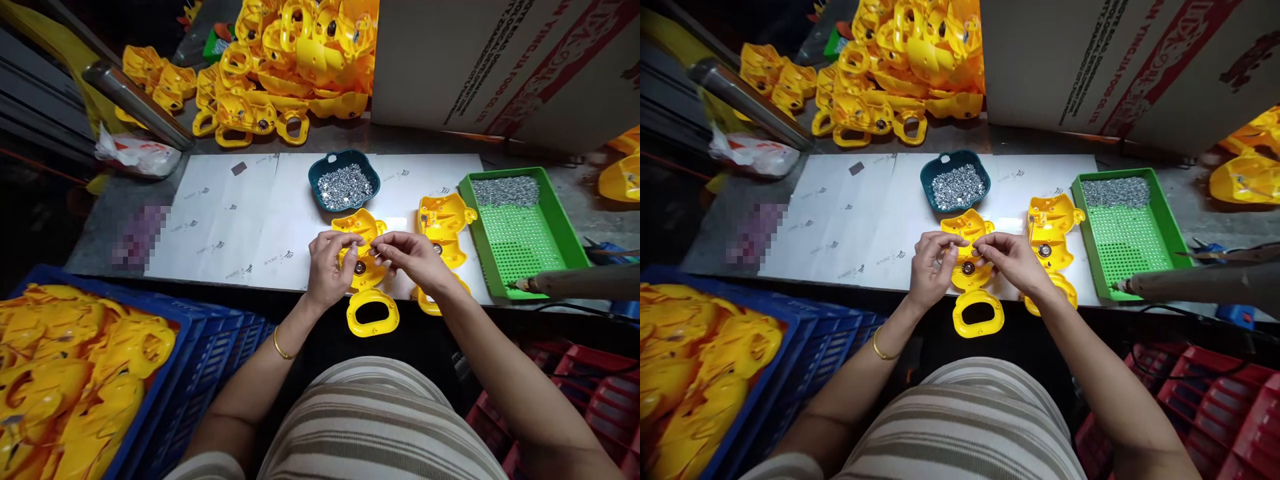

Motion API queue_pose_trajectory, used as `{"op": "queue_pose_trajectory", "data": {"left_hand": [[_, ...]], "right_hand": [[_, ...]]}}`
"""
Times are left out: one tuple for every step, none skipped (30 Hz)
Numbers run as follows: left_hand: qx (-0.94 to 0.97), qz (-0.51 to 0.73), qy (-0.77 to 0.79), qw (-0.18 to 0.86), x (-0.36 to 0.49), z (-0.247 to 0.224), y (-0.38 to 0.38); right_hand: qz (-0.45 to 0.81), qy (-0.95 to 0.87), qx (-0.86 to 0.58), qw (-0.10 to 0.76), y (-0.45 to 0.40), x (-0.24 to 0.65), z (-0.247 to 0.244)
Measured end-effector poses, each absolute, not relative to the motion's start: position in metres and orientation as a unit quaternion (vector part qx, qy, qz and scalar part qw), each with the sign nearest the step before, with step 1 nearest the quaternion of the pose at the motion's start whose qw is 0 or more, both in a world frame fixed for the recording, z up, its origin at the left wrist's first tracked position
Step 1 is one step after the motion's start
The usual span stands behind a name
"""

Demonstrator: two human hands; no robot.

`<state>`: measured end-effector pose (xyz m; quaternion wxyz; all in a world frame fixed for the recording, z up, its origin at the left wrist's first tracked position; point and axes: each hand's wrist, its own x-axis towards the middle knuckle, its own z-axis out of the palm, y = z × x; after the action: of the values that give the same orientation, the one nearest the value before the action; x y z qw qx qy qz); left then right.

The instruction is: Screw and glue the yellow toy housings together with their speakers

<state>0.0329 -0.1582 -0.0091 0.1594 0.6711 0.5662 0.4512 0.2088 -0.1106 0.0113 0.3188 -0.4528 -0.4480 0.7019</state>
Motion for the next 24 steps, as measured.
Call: {"op": "queue_pose_trajectory", "data": {"left_hand": [[0.686, 0.433, 0.563, 0.157, 0.034, -0.008, -0.157], [0.696, 0.421, 0.561, 0.155, 0.035, -0.008, -0.156], [0.700, 0.416, 0.560, 0.152, 0.035, -0.009, -0.155], [0.700, 0.417, 0.561, 0.150, 0.036, -0.010, -0.154], [0.696, 0.421, 0.562, 0.152, 0.036, -0.012, -0.153], [0.689, 0.429, 0.562, 0.160, 0.036, -0.013, -0.152], [0.678, 0.441, 0.562, 0.175, 0.036, -0.015, -0.152], [0.665, 0.455, 0.559, 0.198, 0.036, -0.017, -0.151], [0.650, 0.469, 0.554, 0.224, 0.035, -0.018, -0.151], [0.636, 0.482, 0.548, 0.251, 0.035, -0.019, -0.150], [0.622, 0.493, 0.543, 0.276, 0.034, -0.020, -0.150], [0.609, 0.500, 0.538, 0.299, 0.033, -0.020, -0.149], [0.597, 0.505, 0.534, 0.320, 0.033, -0.020, -0.149], [0.586, 0.509, 0.531, 0.340, 0.032, -0.019, -0.148], [0.574, 0.514, 0.529, 0.356, 0.031, -0.019, -0.148], [0.565, 0.517, 0.527, 0.369, 0.031, -0.018, -0.147], [0.558, 0.519, 0.528, 0.375, 0.030, -0.017, -0.147], [0.557, 0.519, 0.529, 0.376, 0.030, -0.016, -0.146], [0.559, 0.517, 0.530, 0.372, 0.030, -0.016, -0.146], [0.564, 0.515, 0.532, 0.365, 0.030, -0.015, -0.146], [0.571, 0.513, 0.532, 0.356, 0.030, -0.014, -0.146], [0.581, 0.510, 0.531, 0.346, 0.030, -0.014, -0.147], [0.593, 0.506, 0.530, 0.333, 0.030, -0.013, -0.147], [0.608, 0.499, 0.528, 0.319, 0.031, -0.012, -0.147]], "right_hand": [[0.704, -0.451, -0.445, 0.322, -0.111, 0.207, 0.012], [0.705, -0.453, -0.438, 0.325, -0.111, 0.206, 0.012], [0.707, -0.454, -0.432, 0.327, -0.111, 0.206, 0.013], [0.710, -0.455, -0.427, 0.327, -0.111, 0.205, 0.012], [0.714, -0.454, -0.422, 0.326, -0.111, 0.205, 0.012], [0.717, -0.453, -0.418, 0.325, -0.110, 0.205, 0.012], [0.719, -0.451, -0.415, 0.327, -0.109, 0.205, 0.012], [0.720, -0.450, -0.413, 0.330, -0.109, 0.206, 0.011], [0.720, -0.449, -0.412, 0.333, -0.108, 0.206, 0.011], [0.718, -0.449, -0.411, 0.337, -0.108, 0.206, 0.011], [0.716, -0.450, -0.411, 0.340, -0.107, 0.206, 0.010], [0.713, -0.454, -0.411, 0.342, -0.107, 0.206, 0.010], [0.707, -0.461, -0.413, 0.344, -0.107, 0.206, 0.010], [0.698, -0.469, -0.417, 0.345, -0.107, 0.206, 0.009], [0.685, -0.483, -0.422, 0.345, -0.108, 0.206, 0.009], [0.670, -0.501, -0.427, 0.342, -0.109, 0.206, 0.008], [0.654, -0.521, -0.432, 0.337, -0.110, 0.206, 0.007], [0.640, -0.539, -0.436, 0.332, -0.111, 0.206, 0.006], [0.628, -0.554, -0.439, 0.327, -0.112, 0.206, 0.005], [0.617, -0.564, -0.444, 0.324, -0.113, 0.206, 0.003], [0.606, -0.573, -0.448, 0.322, -0.114, 0.206, 0.002], [0.587, -0.588, -0.452, 0.325, -0.114, 0.206, 0.001], [0.555, -0.613, -0.458, 0.328, -0.115, 0.206, 0.001], [0.507, -0.647, -0.465, 0.327, -0.115, 0.206, 0.001]]}}
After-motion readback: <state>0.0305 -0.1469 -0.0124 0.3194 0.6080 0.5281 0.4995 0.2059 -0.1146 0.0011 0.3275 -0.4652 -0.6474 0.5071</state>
